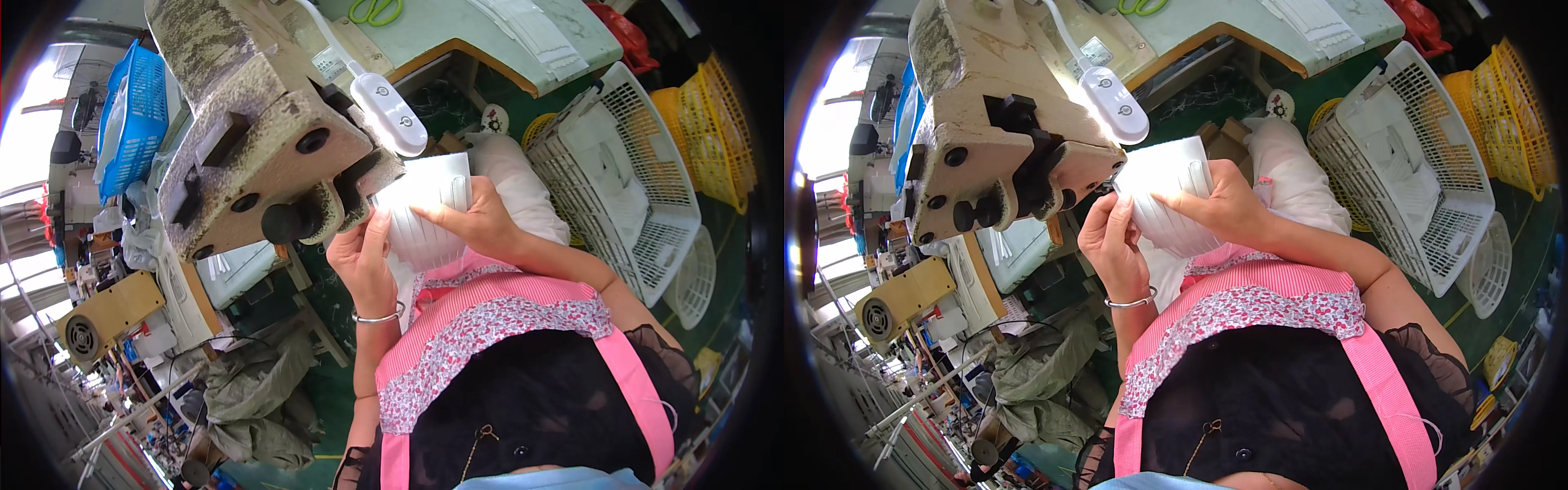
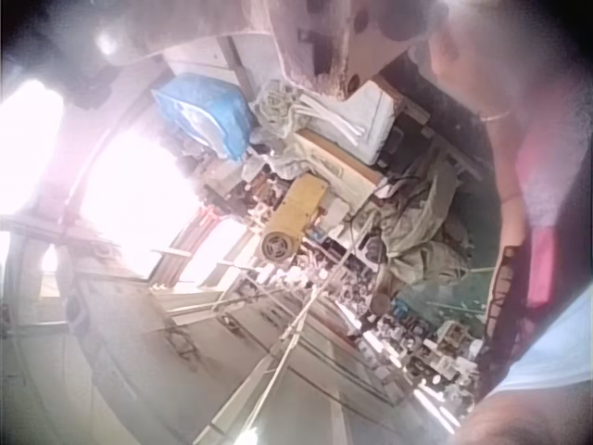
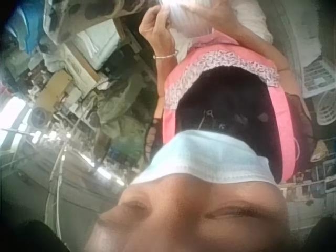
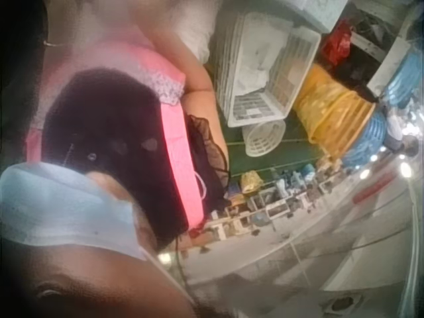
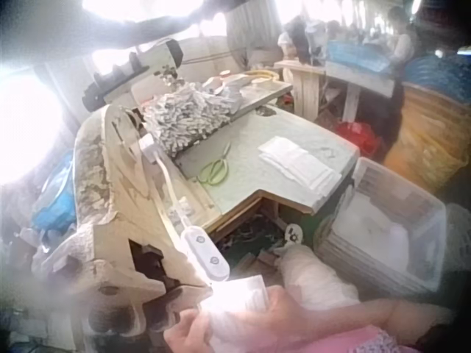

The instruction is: The person stitches white fabric strips together using an industrial sewing machine, likely as part of a shoe assembly process.

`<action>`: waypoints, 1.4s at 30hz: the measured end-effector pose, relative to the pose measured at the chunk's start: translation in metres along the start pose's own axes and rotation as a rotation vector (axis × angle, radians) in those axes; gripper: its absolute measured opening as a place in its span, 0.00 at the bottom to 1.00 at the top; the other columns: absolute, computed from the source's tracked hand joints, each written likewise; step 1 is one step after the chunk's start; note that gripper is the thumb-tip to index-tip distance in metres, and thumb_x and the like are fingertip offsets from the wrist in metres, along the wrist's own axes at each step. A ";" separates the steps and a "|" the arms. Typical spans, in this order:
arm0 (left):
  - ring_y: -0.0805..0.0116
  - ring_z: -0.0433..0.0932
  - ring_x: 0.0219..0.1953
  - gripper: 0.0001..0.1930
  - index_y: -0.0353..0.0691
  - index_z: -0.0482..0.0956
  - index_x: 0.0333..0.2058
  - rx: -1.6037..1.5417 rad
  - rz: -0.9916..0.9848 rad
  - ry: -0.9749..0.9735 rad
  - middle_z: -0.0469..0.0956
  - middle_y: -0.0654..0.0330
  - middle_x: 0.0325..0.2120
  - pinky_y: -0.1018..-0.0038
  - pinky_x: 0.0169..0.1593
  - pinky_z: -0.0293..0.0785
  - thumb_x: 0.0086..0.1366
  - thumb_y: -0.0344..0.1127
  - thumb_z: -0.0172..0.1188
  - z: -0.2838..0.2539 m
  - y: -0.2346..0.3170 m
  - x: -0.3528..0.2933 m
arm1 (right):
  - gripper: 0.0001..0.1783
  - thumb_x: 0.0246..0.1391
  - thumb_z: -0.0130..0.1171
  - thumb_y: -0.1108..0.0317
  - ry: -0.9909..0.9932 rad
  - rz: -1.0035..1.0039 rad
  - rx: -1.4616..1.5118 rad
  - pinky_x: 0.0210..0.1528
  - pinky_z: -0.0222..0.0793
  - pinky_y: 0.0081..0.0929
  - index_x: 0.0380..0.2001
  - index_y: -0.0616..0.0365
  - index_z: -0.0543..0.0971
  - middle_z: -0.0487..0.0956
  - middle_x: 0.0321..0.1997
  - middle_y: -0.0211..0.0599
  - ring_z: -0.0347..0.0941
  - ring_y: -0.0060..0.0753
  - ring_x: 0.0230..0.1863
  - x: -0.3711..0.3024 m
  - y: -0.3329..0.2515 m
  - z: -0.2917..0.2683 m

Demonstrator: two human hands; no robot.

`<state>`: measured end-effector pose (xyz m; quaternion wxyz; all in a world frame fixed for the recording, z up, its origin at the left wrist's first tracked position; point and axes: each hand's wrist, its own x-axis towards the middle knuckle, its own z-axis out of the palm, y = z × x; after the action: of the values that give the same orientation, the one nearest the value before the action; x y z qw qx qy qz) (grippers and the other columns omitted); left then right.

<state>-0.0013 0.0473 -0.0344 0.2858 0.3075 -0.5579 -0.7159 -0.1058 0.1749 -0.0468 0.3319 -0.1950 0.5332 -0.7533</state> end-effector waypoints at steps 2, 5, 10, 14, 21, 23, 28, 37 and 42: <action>0.85 0.65 0.20 0.04 0.33 0.82 0.36 -0.009 0.029 0.034 0.75 0.68 0.23 0.86 0.23 0.57 0.63 0.24 0.61 0.002 0.000 -0.001 | 0.12 0.55 0.62 0.71 -0.025 -0.007 -0.032 0.39 0.75 0.22 0.41 0.67 0.82 0.84 0.37 0.35 0.78 0.19 0.37 0.002 -0.001 -0.001; 0.84 0.66 0.21 0.04 0.33 0.82 0.37 -0.018 0.041 0.028 0.77 0.67 0.24 0.86 0.23 0.58 0.64 0.24 0.61 0.002 0.000 -0.002 | 0.12 0.55 0.63 0.70 -0.046 0.013 -0.080 0.39 0.75 0.22 0.41 0.67 0.82 0.84 0.37 0.36 0.78 0.18 0.37 0.005 -0.003 -0.003; 0.84 0.66 0.20 0.04 0.32 0.81 0.37 -0.035 0.033 0.028 0.76 0.66 0.24 0.85 0.22 0.59 0.64 0.24 0.60 -0.001 0.002 -0.004 | 0.14 0.55 0.64 0.68 -0.096 0.013 -0.138 0.39 0.74 0.22 0.41 0.67 0.82 0.84 0.36 0.35 0.77 0.19 0.36 0.012 -0.008 -0.003; 0.82 0.67 0.21 0.05 0.31 0.80 0.36 -0.013 0.030 -0.005 0.74 0.65 0.22 0.83 0.21 0.59 0.67 0.26 0.57 -0.004 0.004 -0.001 | 0.16 0.54 0.67 0.65 -0.146 0.004 -0.177 0.39 0.74 0.22 0.41 0.66 0.82 0.84 0.36 0.35 0.77 0.20 0.35 0.019 -0.010 -0.006; 0.74 0.70 0.22 0.08 0.26 0.77 0.28 -0.225 0.022 0.056 0.75 0.58 0.21 0.80 0.25 0.62 0.65 0.25 0.54 -0.021 -0.004 0.036 | 0.15 0.54 0.68 0.65 -0.189 0.033 -0.238 0.35 0.72 0.22 0.37 0.68 0.83 0.84 0.30 0.33 0.75 0.16 0.32 0.031 -0.012 -0.007; 0.73 0.71 0.22 0.07 0.26 0.77 0.27 -0.207 0.045 0.094 0.75 0.58 0.21 0.79 0.26 0.62 0.63 0.24 0.55 -0.026 -0.011 0.044 | 0.14 0.53 0.68 0.65 -0.232 0.003 -0.269 0.33 0.71 0.22 0.36 0.68 0.83 0.83 0.29 0.31 0.72 0.14 0.30 0.033 -0.010 -0.006; 0.73 0.72 0.22 0.05 0.27 0.78 0.25 -0.093 0.110 0.156 0.77 0.57 0.21 0.78 0.27 0.64 0.59 0.21 0.58 -0.039 -0.017 0.052 | 0.14 0.53 0.69 0.64 -0.230 0.001 -0.270 0.31 0.69 0.22 0.35 0.67 0.83 0.82 0.27 0.29 0.71 0.13 0.28 0.036 -0.022 -0.004; 0.65 0.77 0.50 0.26 0.33 0.70 0.56 0.022 0.193 0.055 0.73 0.56 0.53 0.71 0.51 0.75 0.57 0.15 0.54 -0.019 0.003 0.050 | 0.11 0.53 0.69 0.67 -0.176 -0.050 -0.307 0.27 0.66 0.18 0.30 0.66 0.84 0.79 0.23 0.24 0.68 0.10 0.26 0.034 -0.012 0.008; 0.64 0.70 0.58 0.25 0.35 0.66 0.60 0.308 0.439 -0.067 0.71 0.54 0.58 0.63 0.63 0.67 0.66 0.28 0.61 -0.022 0.004 0.058 | 0.08 0.54 0.69 0.70 -0.079 -0.052 -0.250 0.25 0.63 0.16 0.30 0.66 0.84 0.77 0.22 0.19 0.67 0.07 0.27 0.024 -0.005 0.019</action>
<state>-0.0215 -0.0109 -0.0418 0.3655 0.1952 -0.7227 -0.5532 -0.1124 0.1462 -0.0371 0.3061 -0.2782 0.6041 -0.6812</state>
